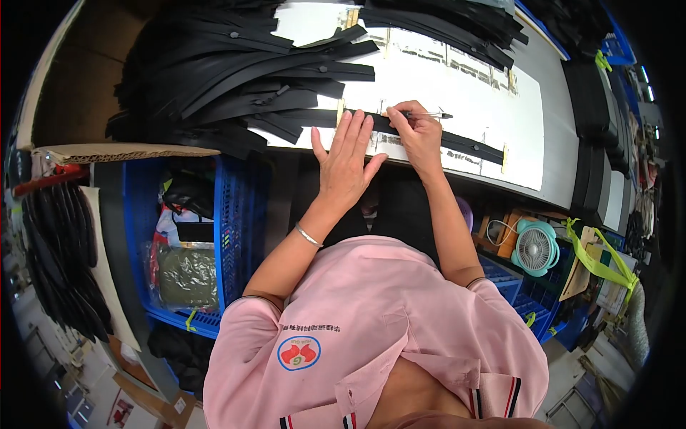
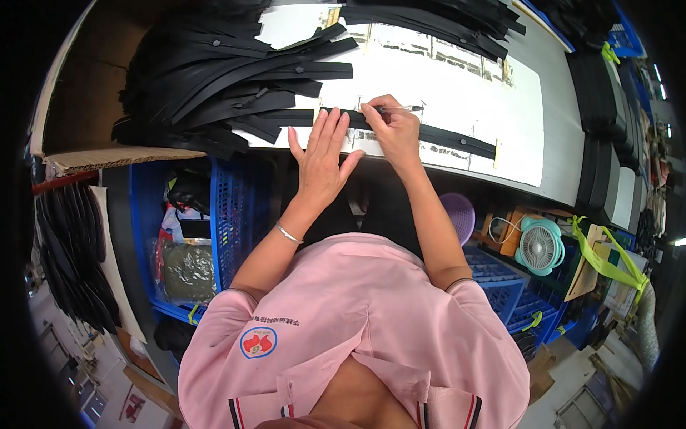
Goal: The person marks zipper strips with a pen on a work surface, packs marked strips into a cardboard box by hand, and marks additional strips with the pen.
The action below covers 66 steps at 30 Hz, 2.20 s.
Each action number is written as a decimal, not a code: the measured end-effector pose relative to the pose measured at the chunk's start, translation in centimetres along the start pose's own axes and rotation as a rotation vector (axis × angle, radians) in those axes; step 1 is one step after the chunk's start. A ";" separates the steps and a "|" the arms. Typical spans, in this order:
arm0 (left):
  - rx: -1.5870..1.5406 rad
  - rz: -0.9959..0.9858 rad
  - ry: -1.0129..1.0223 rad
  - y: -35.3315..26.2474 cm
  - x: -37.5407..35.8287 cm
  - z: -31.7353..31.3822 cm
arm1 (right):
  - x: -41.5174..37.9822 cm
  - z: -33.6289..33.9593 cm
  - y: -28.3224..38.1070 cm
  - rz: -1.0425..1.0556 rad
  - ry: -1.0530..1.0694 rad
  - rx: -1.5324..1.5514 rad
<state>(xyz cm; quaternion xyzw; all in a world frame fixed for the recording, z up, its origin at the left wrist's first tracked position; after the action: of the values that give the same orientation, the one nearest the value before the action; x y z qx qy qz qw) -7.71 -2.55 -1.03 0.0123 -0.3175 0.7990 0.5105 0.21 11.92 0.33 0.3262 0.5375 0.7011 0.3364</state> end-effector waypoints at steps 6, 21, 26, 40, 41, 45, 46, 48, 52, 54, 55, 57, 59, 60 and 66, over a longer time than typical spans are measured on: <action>0.003 -0.001 0.004 0.0 0.0 0.0 | 0.1 0.0 -0.4 0.055 -0.005 -0.102; 0.056 -0.016 0.002 0.0 0.1 -0.1 | -0.4 0.1 0.6 0.021 0.031 -0.083; 0.061 -0.017 0.001 0.0 0.0 -0.2 | -0.4 0.1 -0.1 0.063 0.150 -0.030; 0.057 -0.006 0.046 0.0 0.0 -0.4 | -0.6 0.6 -0.4 0.122 0.136 0.008; 0.063 -0.006 0.050 0.0 0.0 -0.4 | -0.8 1.1 0.0 0.107 0.094 0.100; 0.099 -0.012 0.054 -0.1 0.0 -0.4 | -1.4 5.6 1.8 -0.026 -0.053 0.162; 0.113 -0.021 0.046 -0.1 0.0 -0.4 | -1.4 7.0 1.6 0.001 -0.092 0.116; 0.117 -0.024 0.051 -0.2 0.0 -0.4 | -1.1 8.7 0.8 0.017 -0.121 -0.004; 0.128 -0.028 0.062 -0.2 0.0 -0.4 | -0.8 9.6 -1.6 0.015 -0.128 -0.146; 0.126 -0.016 0.071 -0.4 0.1 -0.2 | -0.9 9.4 -2.0 0.105 -0.126 -0.222; 0.116 -0.008 0.074 -0.7 0.2 -0.1 | -0.9 9.5 -1.5 0.098 -0.145 -0.237; 0.094 0.011 0.076 -2.1 0.6 0.2 | -0.9 9.5 -1.8 0.105 -0.135 -0.240; 0.031 -0.098 0.099 -4.1 1.3 -0.3 | -0.9 9.6 -2.0 0.114 -0.127 -0.240; -0.002 -0.152 0.110 -5.1 1.7 -0.7 | -0.9 9.7 -2.0 0.119 -0.125 -0.239; -0.058 -0.208 0.136 -8.2 2.1 -3.7 | -0.9 9.7 -1.7 0.163 -0.131 -0.255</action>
<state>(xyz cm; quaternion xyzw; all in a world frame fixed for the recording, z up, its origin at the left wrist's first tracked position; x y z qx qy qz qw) -0.85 3.36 0.85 -0.0241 -0.3020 0.7313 0.6111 8.89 16.67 0.65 0.3684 0.3927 0.7658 0.3515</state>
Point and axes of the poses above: each hand's wrist, its own x-axis towards the middle knuckle, its own z-axis out of the back of the hand, y = z × x, the point moved 4 cm from there along x, towards the middle knuckle, and after that the axes turned 2 degrees about z, right-handed, at the moved point
